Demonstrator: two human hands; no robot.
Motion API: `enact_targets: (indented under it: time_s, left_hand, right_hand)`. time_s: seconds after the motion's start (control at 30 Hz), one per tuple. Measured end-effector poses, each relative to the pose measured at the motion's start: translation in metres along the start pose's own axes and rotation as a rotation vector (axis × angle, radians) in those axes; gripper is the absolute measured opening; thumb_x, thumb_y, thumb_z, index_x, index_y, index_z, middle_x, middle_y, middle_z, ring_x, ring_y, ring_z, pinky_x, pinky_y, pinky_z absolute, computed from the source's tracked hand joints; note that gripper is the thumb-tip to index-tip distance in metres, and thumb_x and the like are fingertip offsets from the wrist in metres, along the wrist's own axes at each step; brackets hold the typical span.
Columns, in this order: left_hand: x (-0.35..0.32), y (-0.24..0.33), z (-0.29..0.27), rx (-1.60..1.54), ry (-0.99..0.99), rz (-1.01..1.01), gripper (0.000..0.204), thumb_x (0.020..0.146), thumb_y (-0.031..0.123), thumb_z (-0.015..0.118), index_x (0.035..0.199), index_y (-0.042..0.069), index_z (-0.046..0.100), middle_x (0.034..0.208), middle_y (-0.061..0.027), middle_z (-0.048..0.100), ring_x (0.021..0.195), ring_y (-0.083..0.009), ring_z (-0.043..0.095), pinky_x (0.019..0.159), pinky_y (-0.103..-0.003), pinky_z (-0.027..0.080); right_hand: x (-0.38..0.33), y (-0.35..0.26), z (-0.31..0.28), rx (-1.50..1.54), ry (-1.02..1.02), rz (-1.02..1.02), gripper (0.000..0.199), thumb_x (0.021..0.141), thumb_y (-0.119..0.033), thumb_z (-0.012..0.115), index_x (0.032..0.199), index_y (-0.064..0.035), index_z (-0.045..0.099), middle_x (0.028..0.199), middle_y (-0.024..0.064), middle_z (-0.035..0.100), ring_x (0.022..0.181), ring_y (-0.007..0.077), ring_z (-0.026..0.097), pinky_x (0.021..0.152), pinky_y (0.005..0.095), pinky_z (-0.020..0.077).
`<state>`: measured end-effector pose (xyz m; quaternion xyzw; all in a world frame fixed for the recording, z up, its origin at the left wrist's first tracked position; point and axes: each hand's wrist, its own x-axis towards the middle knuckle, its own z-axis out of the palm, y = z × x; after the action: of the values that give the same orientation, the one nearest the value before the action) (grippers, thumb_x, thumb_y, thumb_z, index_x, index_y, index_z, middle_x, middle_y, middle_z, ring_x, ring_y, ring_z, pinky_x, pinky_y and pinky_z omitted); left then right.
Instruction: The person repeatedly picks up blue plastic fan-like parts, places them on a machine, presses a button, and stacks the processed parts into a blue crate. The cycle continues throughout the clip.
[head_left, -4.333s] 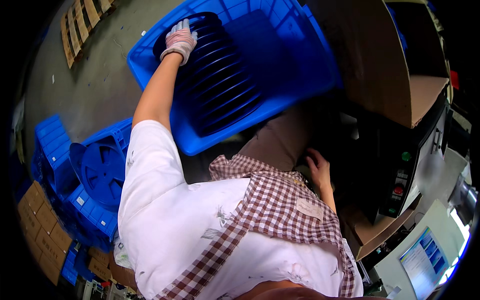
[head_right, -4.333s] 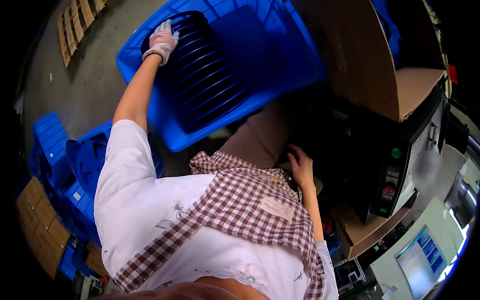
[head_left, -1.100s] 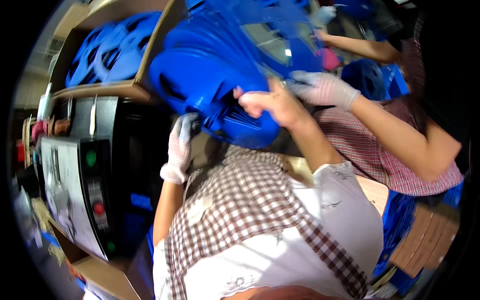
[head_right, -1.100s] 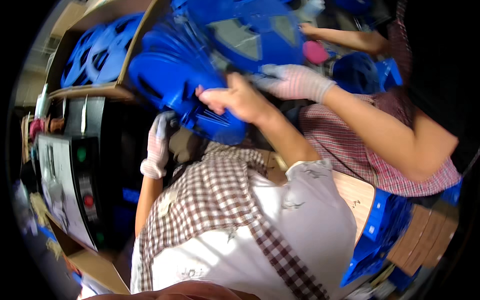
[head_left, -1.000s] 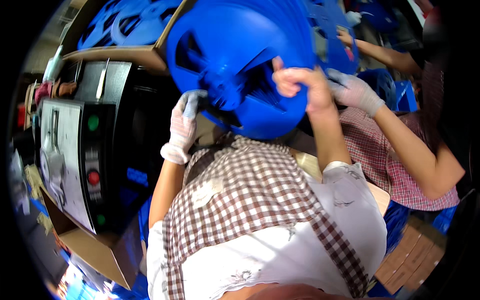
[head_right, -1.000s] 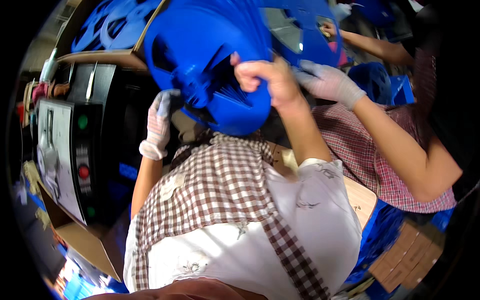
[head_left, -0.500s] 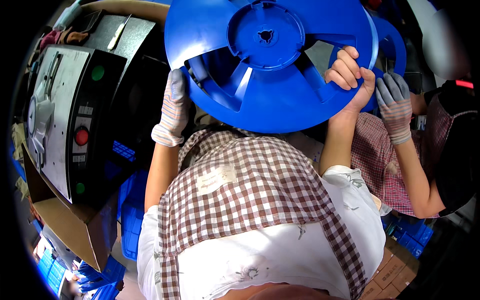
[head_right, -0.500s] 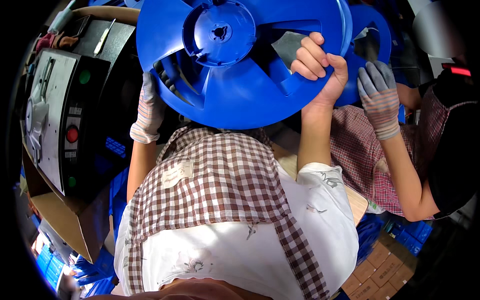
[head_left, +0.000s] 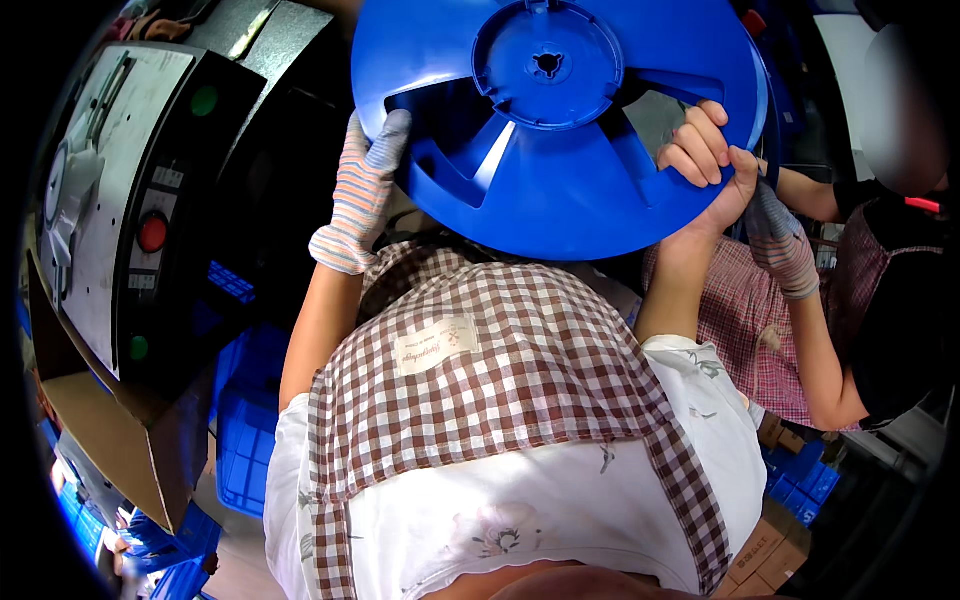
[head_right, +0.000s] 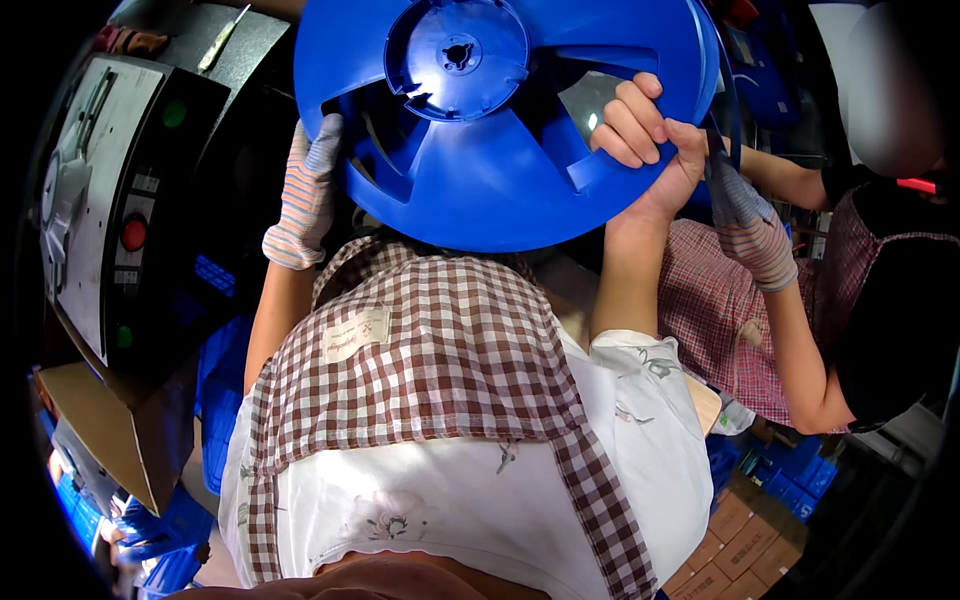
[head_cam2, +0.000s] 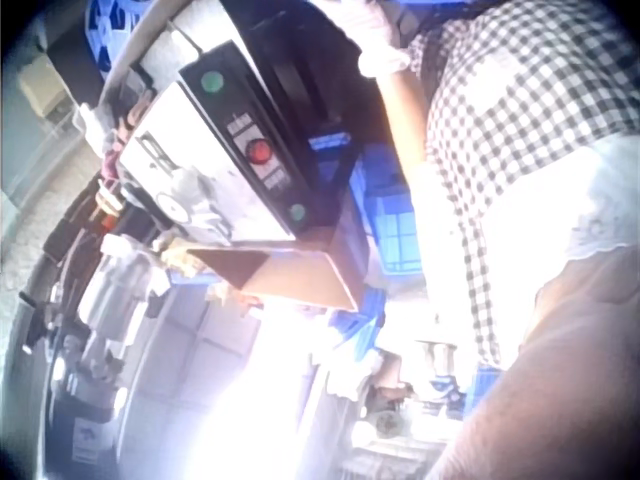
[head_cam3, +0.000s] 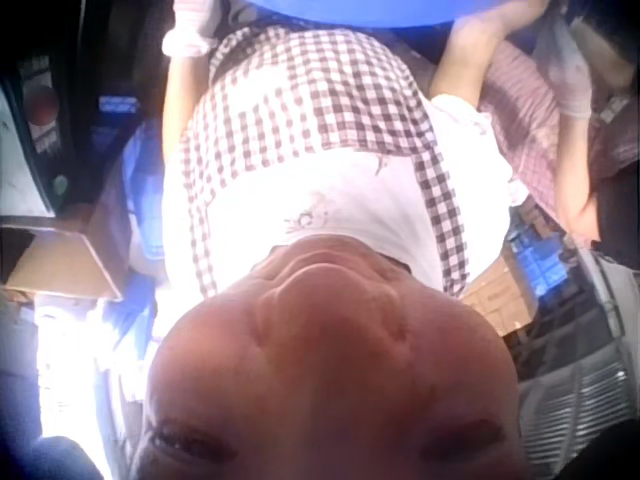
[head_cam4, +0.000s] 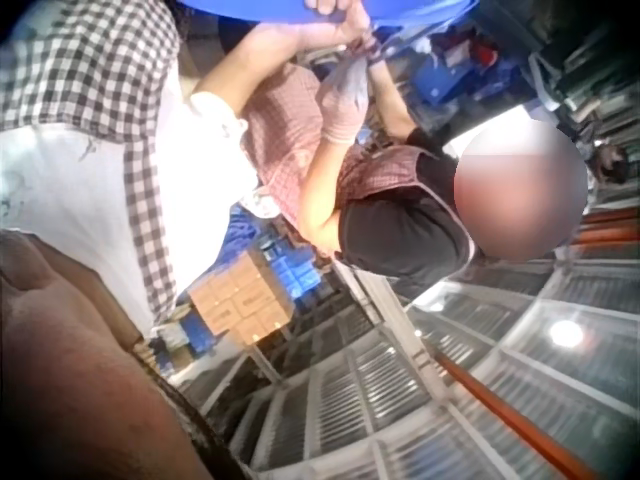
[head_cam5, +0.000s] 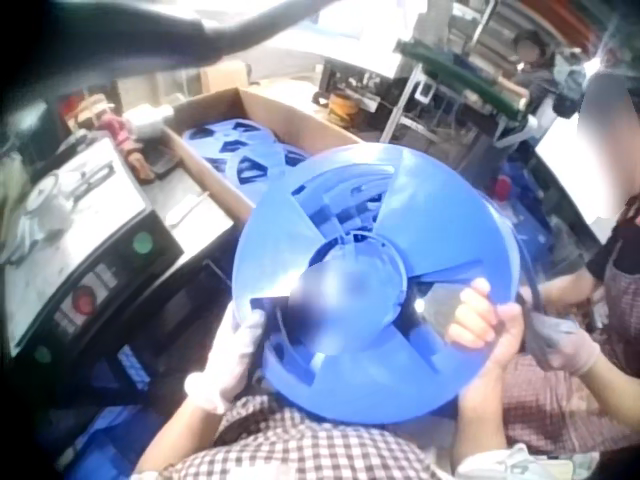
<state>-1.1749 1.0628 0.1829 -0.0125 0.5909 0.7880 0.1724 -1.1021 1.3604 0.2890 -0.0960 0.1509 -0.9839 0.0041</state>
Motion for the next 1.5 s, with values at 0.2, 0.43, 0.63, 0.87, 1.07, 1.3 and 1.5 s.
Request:
enact_targets:
  time_s: [0.2,0.43,0.63,0.87,1.07,1.3,1.5]
  left_hand:
    - [-0.006,-0.004,0.003,-0.045,0.018,-0.022,0.083,0.082,0.050,0.071,0.141,0.004,0.035,0.123,-0.0123,0.051,0.113,-0.0227,0.051,0.099,-0.036,0.043]
    - [-0.021,0.010,0.007,-0.230,-0.096,-0.074,0.072,0.087,0.046,0.067,0.142,0.011,0.038,0.134,-0.0123,0.048,0.121,-0.0252,0.048,0.098,-0.042,0.044]
    - [-0.026,0.019,0.005,-0.265,-0.129,0.021,0.068,0.088,0.041,0.067,0.141,0.008,0.040,0.132,-0.0106,0.051,0.120,-0.0240,0.049,0.098,-0.041,0.044]
    - [-0.036,0.033,0.000,-0.290,-0.076,0.089,0.062,0.086,0.040,0.068,0.136,0.008,0.047,0.124,-0.0102,0.056,0.116,-0.0231,0.052,0.098,-0.041,0.044]
    - [-0.053,0.043,-0.009,-0.280,0.044,0.164,0.062,0.086,0.042,0.068,0.134,0.008,0.049,0.119,-0.0095,0.060,0.113,-0.0227,0.055,0.097,-0.040,0.045]
    - [-0.042,0.040,-0.021,-0.282,-0.056,0.270,0.062,0.090,0.044,0.063,0.137,0.008,0.044,0.123,-0.0122,0.057,0.114,-0.0220,0.055,0.095,-0.037,0.047]
    - [-0.073,0.065,-0.021,0.094,0.377,0.858,0.061,0.084,0.011,0.068,0.139,0.001,0.041,0.129,-0.0202,0.055,0.115,-0.0299,0.056,0.100,-0.039,0.044]
  right_hand:
    - [0.000,0.006,0.011,-0.029,-0.018,0.015,0.027,0.079,-0.003,0.057,0.103,-0.0007,0.046,0.070,0.0005,0.043,0.054,0.0090,0.043,0.053,0.0245,0.0392]
    - [0.001,0.005,0.023,-0.023,-0.062,0.033,0.028,0.078,-0.002,0.058,0.102,-0.0016,0.045,0.070,0.0009,0.043,0.054,0.0093,0.044,0.053,0.0244,0.0400]
    - [0.002,0.004,0.036,-0.039,-0.093,0.037,0.028,0.077,-0.002,0.058,0.102,-0.0022,0.044,0.069,0.0013,0.043,0.054,0.0101,0.044,0.054,0.0248,0.0403]
    - [0.010,0.012,0.051,-0.061,-0.138,0.069,0.028,0.077,-0.002,0.058,0.102,-0.0019,0.044,0.069,0.0018,0.043,0.054,0.0112,0.045,0.055,0.0255,0.0412]
    - [0.028,0.022,0.057,-0.051,-0.188,0.151,0.027,0.078,-0.002,0.058,0.102,-0.0010,0.044,0.069,0.0019,0.043,0.056,0.0113,0.046,0.055,0.0257,0.0416]
    - [0.049,0.026,0.094,-0.171,-0.241,0.201,0.027,0.080,-0.002,0.057,0.104,0.0003,0.043,0.072,0.0015,0.044,0.055,0.0096,0.043,0.055,0.0244,0.0400]
    - [0.060,0.041,0.158,-0.776,-0.402,0.142,0.028,0.081,-0.002,0.054,0.105,0.0071,0.041,0.072,0.0028,0.047,0.054,0.0079,0.047,0.049,0.0198,0.0402]
